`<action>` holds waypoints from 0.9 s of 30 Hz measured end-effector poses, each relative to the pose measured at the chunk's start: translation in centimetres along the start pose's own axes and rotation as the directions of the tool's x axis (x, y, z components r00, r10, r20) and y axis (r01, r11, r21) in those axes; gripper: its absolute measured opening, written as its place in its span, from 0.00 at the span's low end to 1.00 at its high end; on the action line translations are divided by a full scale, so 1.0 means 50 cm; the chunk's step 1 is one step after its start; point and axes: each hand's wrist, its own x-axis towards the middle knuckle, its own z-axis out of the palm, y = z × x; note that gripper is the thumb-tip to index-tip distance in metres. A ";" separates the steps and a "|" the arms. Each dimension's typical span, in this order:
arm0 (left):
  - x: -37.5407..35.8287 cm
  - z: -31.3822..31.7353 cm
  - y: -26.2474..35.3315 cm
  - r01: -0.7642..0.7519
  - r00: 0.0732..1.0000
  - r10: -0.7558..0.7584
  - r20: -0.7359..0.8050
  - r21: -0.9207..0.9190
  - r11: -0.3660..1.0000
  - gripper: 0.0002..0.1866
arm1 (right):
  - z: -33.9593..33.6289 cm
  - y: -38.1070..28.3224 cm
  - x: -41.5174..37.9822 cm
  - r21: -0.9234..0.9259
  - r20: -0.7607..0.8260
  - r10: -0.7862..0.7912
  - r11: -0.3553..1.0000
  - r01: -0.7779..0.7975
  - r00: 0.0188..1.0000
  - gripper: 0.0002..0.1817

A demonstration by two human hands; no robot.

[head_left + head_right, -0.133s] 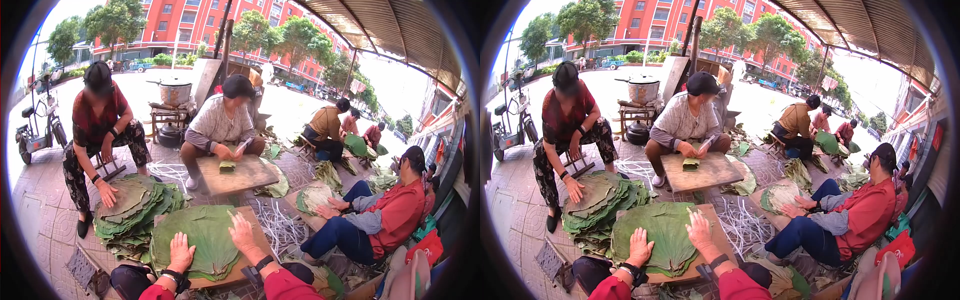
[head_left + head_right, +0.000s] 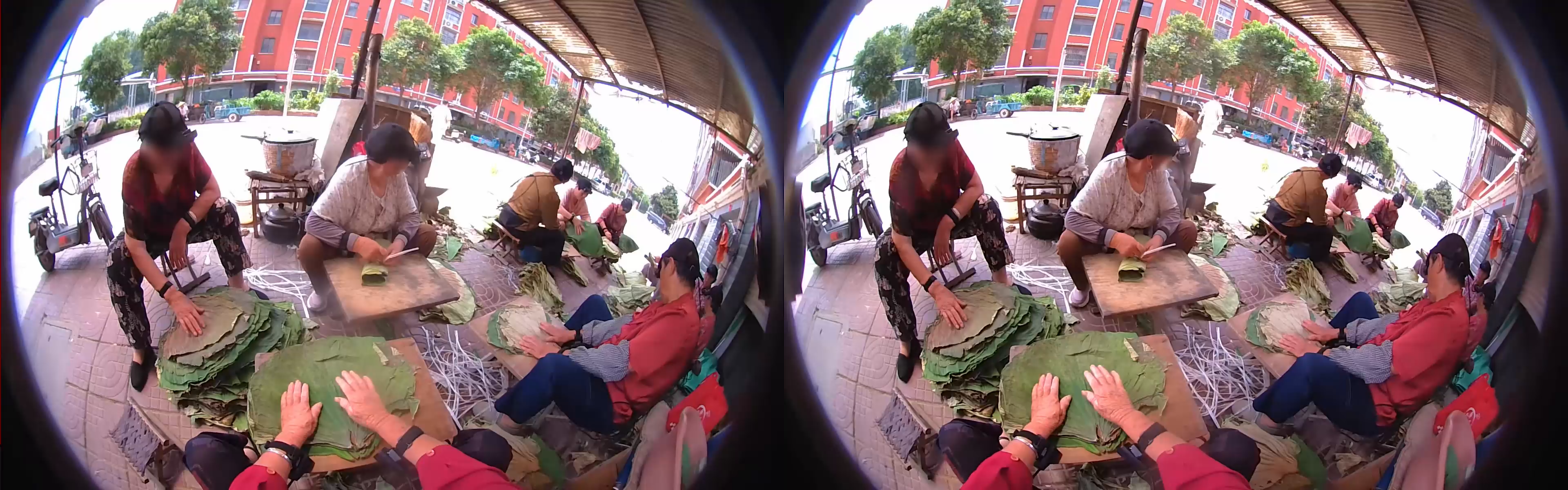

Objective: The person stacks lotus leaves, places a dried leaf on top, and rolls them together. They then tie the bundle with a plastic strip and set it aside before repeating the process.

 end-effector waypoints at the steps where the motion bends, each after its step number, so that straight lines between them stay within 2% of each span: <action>1: 0.002 0.001 0.004 -0.011 1.000 0.011 -0.005 -0.006 1.000 0.35 | 0.009 -0.007 -0.004 -0.013 0.063 -0.050 0.999 0.051 0.997 0.30; 2: 0.002 0.000 0.005 -0.012 1.000 0.012 -0.007 0.004 1.000 0.35 | 0.013 -0.012 -0.011 -0.042 0.133 -0.014 0.999 0.020 0.991 0.30; 9: 0.005 -0.001 0.008 -0.007 1.000 0.007 -0.008 0.010 1.000 0.34 | 0.025 -0.005 -0.023 0.007 0.065 0.026 1.000 -0.026 0.998 0.29; 15: -0.015 -0.033 -0.014 0.033 0.999 -0.032 0.022 -0.024 0.999 0.34 | 0.023 -0.007 -0.023 0.019 0.093 0.038 0.999 -0.040 0.995 0.29; 18: -0.051 -0.055 -0.055 0.150 0.989 -0.150 0.006 0.039 0.988 0.36 | 0.027 -0.011 -0.027 0.023 0.099 0.050 0.998 -0.052 0.994 0.29; 22: -0.109 -0.092 -0.095 0.226 0.974 -0.227 0.004 0.084 0.970 0.36 | 0.033 -0.010 -0.033 -0.005 0.118 0.057 0.998 -0.057 0.991 0.29; 23: -0.112 -0.102 -0.098 0.313 0.949 -0.314 0.012 0.053 0.948 0.37 | 0.038 -0.001 -0.026 -0.008 0.090 0.045 0.999 -0.044 0.995 0.29; 24: -0.109 -0.120 -0.109 0.419 0.905 -0.415 0.088 -0.032 0.907 0.36 | 0.045 0.006 -0.013 0.010 0.087 0.053 0.998 -0.054 0.995 0.30; 25: -0.110 -0.138 -0.118 0.583 0.802 -0.563 0.198 -0.061 0.810 0.34 | 0.047 0.006 -0.003 -0.002 0.082 0.049 0.999 -0.049 0.995 0.30; 26: -0.125 -0.132 -0.156 0.642 0.736 -0.572 0.362 -0.107 0.759 0.33 | 0.052 0.009 0.002 0.023 0.085 0.043 0.999 -0.045 0.995 0.30; 27: -0.133 -0.155 -0.159 0.669 0.729 -0.598 0.334 -0.162 0.725 0.30 | 0.059 0.011 0.003 0.041 0.089 0.042 0.998 -0.046 0.995 0.31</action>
